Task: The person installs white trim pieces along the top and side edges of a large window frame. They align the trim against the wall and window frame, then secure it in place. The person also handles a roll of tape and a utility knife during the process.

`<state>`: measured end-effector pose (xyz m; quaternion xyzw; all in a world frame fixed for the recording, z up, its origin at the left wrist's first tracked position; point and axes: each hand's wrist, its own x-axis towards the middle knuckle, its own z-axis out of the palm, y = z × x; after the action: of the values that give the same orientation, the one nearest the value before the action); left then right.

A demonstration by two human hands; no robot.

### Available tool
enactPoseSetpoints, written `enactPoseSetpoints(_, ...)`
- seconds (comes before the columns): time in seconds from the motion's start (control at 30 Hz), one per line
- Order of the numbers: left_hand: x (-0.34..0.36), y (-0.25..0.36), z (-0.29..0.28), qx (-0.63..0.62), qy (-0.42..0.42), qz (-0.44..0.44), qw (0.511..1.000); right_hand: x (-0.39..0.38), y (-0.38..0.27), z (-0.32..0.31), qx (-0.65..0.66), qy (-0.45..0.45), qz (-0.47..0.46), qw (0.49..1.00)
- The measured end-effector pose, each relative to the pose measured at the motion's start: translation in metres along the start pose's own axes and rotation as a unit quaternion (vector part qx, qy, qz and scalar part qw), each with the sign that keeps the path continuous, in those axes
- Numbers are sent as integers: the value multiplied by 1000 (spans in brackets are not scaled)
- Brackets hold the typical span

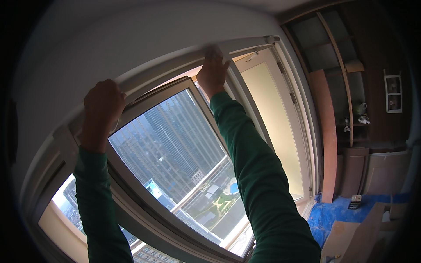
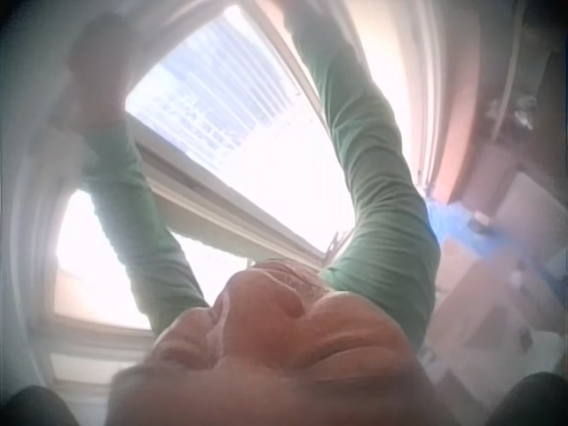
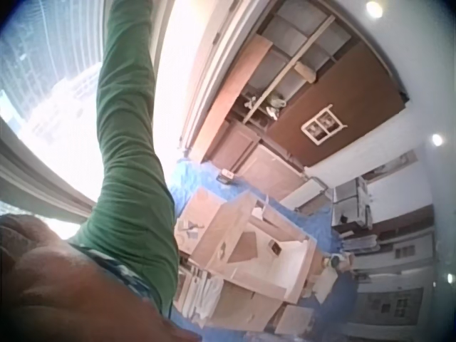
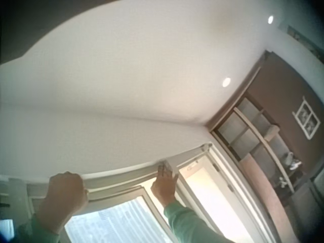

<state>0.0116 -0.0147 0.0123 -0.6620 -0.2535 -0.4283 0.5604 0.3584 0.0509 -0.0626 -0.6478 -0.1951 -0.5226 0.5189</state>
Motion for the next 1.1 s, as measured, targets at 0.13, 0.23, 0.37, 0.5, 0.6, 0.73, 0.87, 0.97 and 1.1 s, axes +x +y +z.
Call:
enactPoseSetpoints(0.13,-2,-3,3,13,38,19,999,-2,-2,-8,-21,-36,10,999)
enactPoseSetpoints(0.23,-3,-5,2,-6,8,13,1000,-15,-22,-31,-2,-13,-54,998)
enactPoseSetpoints(0.37,1,-4,12,2,3,6,1000,-49,-75,-80,91,46,-172,980)
enactPoseSetpoints(0.5,0,-11,14,-8,5,22,1000,-83,-124,-112,178,32,-172,968)
enactPoseSetpoints(0.6,-1,-23,30,0,80,96,992,-95,-145,-126,210,17,-166,963)
enactPoseSetpoints(0.73,-8,-33,28,15,166,137,976,-94,-163,-130,208,38,-156,965)
enactPoseSetpoints(0.87,-14,-18,15,-97,68,39,992,-90,-148,-126,162,21,-179,970)
enactPoseSetpoints(0.97,-35,-24,2,-211,58,-8,976,-89,-145,-134,150,4,-189,970)
enactPoseSetpoints(1.1,-62,-26,-22,-380,4,-77,922,-90,-147,-138,125,-21,-199,972)
